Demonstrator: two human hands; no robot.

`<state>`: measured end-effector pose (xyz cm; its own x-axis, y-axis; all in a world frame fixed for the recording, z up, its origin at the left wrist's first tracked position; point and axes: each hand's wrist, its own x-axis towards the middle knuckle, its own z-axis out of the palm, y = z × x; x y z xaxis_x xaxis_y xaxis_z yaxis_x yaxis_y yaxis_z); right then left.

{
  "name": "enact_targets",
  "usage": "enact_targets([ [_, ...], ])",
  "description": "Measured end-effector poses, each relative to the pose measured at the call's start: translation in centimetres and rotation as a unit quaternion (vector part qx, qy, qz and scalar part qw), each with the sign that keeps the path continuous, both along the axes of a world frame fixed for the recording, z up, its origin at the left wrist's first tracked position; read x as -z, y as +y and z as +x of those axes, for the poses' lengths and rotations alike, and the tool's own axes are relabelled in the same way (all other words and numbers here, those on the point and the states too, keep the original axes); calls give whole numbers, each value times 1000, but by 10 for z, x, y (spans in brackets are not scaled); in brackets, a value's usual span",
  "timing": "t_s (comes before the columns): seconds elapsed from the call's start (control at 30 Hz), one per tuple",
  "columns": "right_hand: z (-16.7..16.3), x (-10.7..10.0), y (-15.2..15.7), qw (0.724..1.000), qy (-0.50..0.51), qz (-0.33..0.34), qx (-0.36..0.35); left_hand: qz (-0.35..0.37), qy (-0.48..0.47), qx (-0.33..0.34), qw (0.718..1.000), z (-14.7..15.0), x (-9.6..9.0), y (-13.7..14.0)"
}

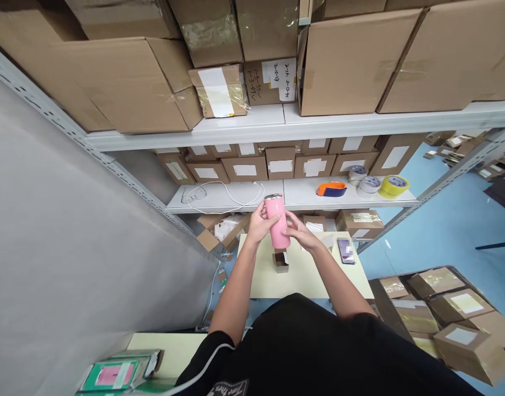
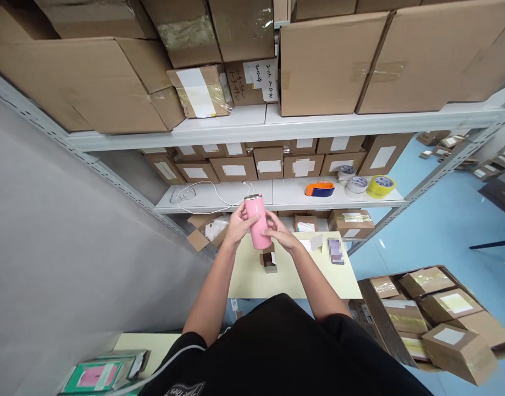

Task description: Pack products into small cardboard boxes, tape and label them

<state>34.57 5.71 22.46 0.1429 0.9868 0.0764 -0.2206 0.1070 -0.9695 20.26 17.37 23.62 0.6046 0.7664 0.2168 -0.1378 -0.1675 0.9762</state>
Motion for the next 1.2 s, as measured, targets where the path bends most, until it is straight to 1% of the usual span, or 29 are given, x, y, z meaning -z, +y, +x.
enact_targets([
  [0.03, -2, 2, -1, 1000, 6, -1, -2, -3, -9, 9, 1000, 1, -2, 0],
  [0.07, -4, 4, -2, 1000, 5, -1, 15, 1, -7, 11, 1000, 2, -4, -1],
  [0.17, -6, 7, -2, 994, -31, 9, 103, 21, 18, -6, 1000, 8, -8, -4],
  [0.2, -4, 7, -3, 993, -40, 13, 111, 19, 22, -13, 1000, 10, -9, -5],
  [0.27, -1, 6, -5, 996, -31, 15, 78, -4, 19, -15, 1000, 13, -10, -3],
  [0.33, 3, 5, -7, 1000, -2, 4, 31, -33, 13, 6, 999, 16, -11, 0],
  [0.37, 4, 5, -8, 1000, 8, -3, 28, -42, 13, 19, 999, 18, -12, 2],
  [0.4, 5, 6, -8, 999, 10, -8, 43, -43, 17, 30, 998, 19, -12, 3],
  [0.5, 4, 10, -7, 991, -10, -11, 130, -24, 37, 41, 998, 21, -11, 9],
  [0.53, 4, 12, -7, 990, -12, -10, 139, -20, 40, 43, 998, 22, -10, 11],
  [0.57, 4, 14, -7, 991, -6, -9, 131, -21, 38, 46, 998, 22, -8, 12],
  [0.67, 4, 18, -8, 997, 34, -13, 70, -51, 9, 63, 997, 24, -4, 16],
  [0.7, 5, 19, -8, 997, 39, -14, 71, -62, 0, 67, 996, 24, -2, 16],
  [0.77, 4, 21, -8, 994, 17, -16, 110, -67, -2, 61, 996, 26, 0, 17],
  [0.83, 4, 22, -7, 989, -15, -17, 149, -55, 9, 35, 998, 27, 1, 17],
  [0.9, 3, 23, -6, 990, -23, -17, 139, -50, 10, 26, 998, 28, 1, 16],
  [1.0, 4, 22, -6, 995, -24, -24, 92, -61, -16, 69, 996, 27, 1, 14],
  [1.07, 4, 23, -8, 991, -62, -43, 107, -53, -10, 72, 996, 26, -1, 13],
  [1.13, 4, 25, -10, 983, -109, -66, 134, -37, 18, 45, 998, 24, -2, 12],
  [1.2, 4, 29, -11, 981, -127, -72, 129, -28, 41, 33, 998, 22, -4, 14],
])
